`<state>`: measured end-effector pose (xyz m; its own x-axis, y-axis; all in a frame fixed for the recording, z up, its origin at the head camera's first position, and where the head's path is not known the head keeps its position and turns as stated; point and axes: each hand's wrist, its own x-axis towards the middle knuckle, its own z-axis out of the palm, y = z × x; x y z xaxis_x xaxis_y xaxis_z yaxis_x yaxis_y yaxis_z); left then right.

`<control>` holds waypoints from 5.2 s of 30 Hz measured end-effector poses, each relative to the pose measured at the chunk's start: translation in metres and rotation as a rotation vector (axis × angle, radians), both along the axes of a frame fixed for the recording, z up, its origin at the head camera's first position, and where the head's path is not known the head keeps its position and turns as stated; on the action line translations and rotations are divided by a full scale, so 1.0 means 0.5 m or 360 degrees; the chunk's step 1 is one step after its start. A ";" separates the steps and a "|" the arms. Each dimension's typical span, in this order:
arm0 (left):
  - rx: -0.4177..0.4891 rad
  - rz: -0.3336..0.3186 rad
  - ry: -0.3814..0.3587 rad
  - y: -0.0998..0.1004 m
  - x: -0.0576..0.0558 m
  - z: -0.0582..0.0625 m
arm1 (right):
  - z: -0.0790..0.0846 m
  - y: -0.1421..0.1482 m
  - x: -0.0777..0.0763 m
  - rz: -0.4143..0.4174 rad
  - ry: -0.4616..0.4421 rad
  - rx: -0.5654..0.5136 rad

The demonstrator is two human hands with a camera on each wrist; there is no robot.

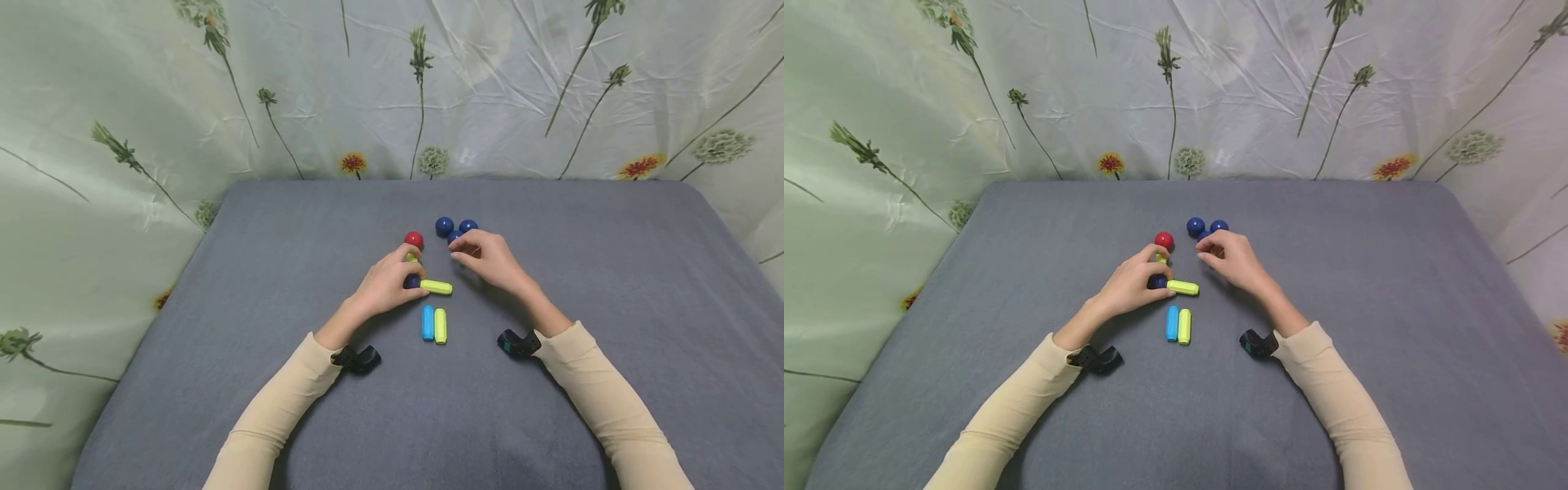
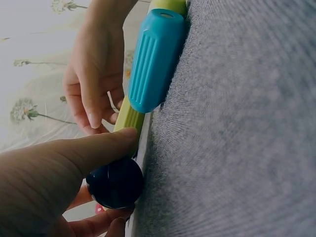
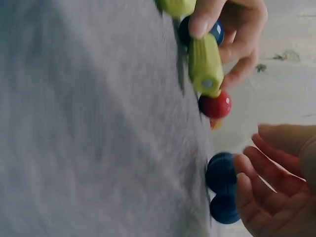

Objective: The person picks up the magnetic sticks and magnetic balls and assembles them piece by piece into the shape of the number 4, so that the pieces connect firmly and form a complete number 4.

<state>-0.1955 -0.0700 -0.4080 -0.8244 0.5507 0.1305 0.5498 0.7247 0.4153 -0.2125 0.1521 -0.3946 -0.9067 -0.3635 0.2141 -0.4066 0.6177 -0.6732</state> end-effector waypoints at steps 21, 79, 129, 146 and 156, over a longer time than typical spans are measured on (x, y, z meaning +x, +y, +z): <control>0.0014 -0.0002 -0.0013 -0.001 -0.002 -0.001 | -0.006 0.001 -0.042 -0.0056 0.0067 0.0184; 0.0065 0.0012 -0.0048 0.000 0.000 -0.006 | -0.004 0.057 0.067 0.0206 -0.0628 -0.0012; -0.0247 -0.0148 0.0247 0.021 -0.004 0.015 | -0.018 0.034 0.072 0.0200 -0.0536 -0.0104; -0.0160 -0.0195 0.0195 0.014 -0.009 0.014 | 0.016 0.038 0.101 0.0307 -0.0780 0.0251; -0.0117 -0.0212 0.0174 0.011 -0.012 0.015 | 0.012 -0.023 0.144 0.0275 -0.0650 0.0274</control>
